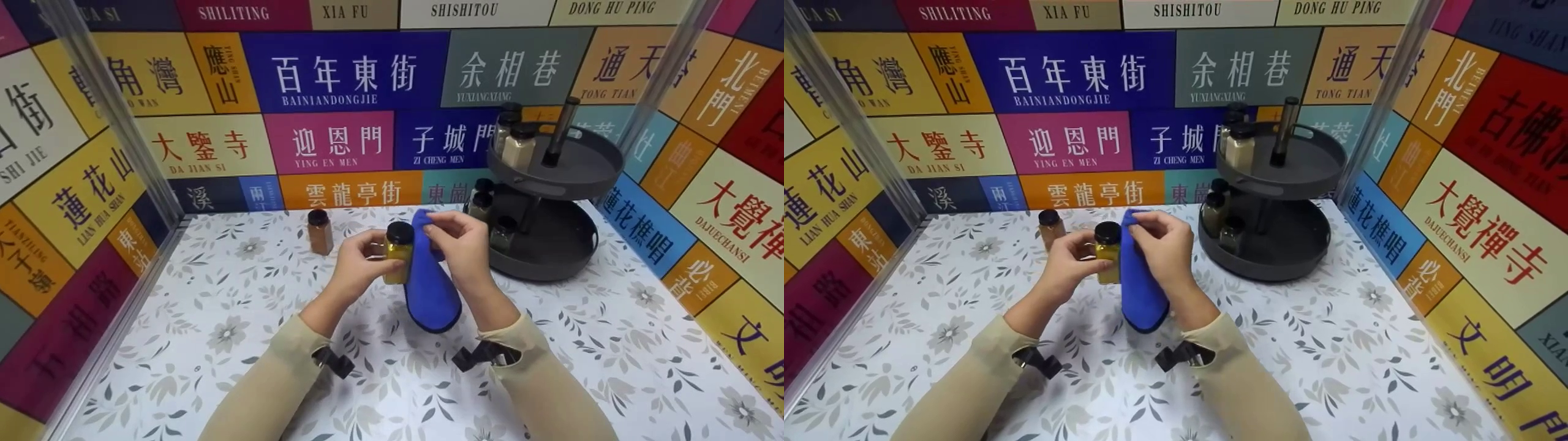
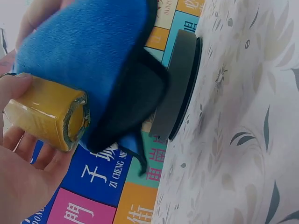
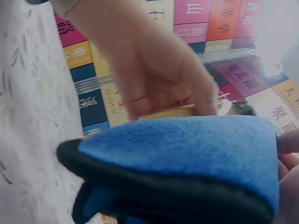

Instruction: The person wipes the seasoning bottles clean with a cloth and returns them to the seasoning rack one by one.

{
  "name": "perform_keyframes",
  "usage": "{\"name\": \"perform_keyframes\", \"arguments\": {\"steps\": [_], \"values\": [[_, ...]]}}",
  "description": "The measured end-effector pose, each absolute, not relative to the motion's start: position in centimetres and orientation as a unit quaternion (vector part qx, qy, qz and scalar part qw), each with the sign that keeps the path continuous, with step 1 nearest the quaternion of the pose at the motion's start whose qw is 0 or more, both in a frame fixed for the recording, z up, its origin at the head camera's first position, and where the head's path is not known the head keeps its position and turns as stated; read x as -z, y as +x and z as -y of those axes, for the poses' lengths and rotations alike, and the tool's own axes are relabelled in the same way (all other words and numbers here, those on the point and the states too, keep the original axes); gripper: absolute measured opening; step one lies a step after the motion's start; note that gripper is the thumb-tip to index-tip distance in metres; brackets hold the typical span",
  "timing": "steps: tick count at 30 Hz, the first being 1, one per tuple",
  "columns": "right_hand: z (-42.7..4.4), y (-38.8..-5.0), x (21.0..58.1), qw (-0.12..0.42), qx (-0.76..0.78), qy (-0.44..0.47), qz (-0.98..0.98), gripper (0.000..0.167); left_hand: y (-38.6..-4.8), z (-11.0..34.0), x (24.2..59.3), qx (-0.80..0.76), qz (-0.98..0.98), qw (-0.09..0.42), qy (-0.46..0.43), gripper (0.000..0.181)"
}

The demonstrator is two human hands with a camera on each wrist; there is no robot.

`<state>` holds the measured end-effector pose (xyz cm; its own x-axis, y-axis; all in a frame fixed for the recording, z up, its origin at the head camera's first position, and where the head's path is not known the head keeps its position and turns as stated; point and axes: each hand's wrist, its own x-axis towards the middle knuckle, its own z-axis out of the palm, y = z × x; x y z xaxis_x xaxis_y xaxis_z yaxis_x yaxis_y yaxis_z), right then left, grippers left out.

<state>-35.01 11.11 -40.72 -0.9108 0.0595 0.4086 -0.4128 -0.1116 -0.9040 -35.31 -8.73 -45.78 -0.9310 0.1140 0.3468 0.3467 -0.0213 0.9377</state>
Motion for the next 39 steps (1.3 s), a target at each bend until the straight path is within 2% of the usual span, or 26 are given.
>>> {"name": "perform_keyframes", "arguments": {"steps": [5, 19, 28, 39], "values": [[-11.1, -35.3, 41.0, 0.167, -0.716, 0.136, 0.664, 0.017, -35.3, 8.8, 45.7, 0.693, 0.696, 0.082, -0.170, 0.044], [-9.3, -37.1, 45.4, 0.086, -0.593, 0.137, 0.789, 0.012, -35.2, 10.0, 45.2, 0.691, 0.700, 0.094, -0.150, 0.046], [-9.8, -36.5, 43.8, 0.079, -0.647, 0.124, 0.748, 0.014, -35.3, 9.8, 45.0, 0.693, 0.696, 0.100, -0.161, 0.045], [-11.1, -35.7, 41.1, 0.125, -0.777, 0.111, 0.607, 0.014, -35.3, 8.6, 45.8, 0.689, 0.702, 0.077, -0.164, 0.045]]}}
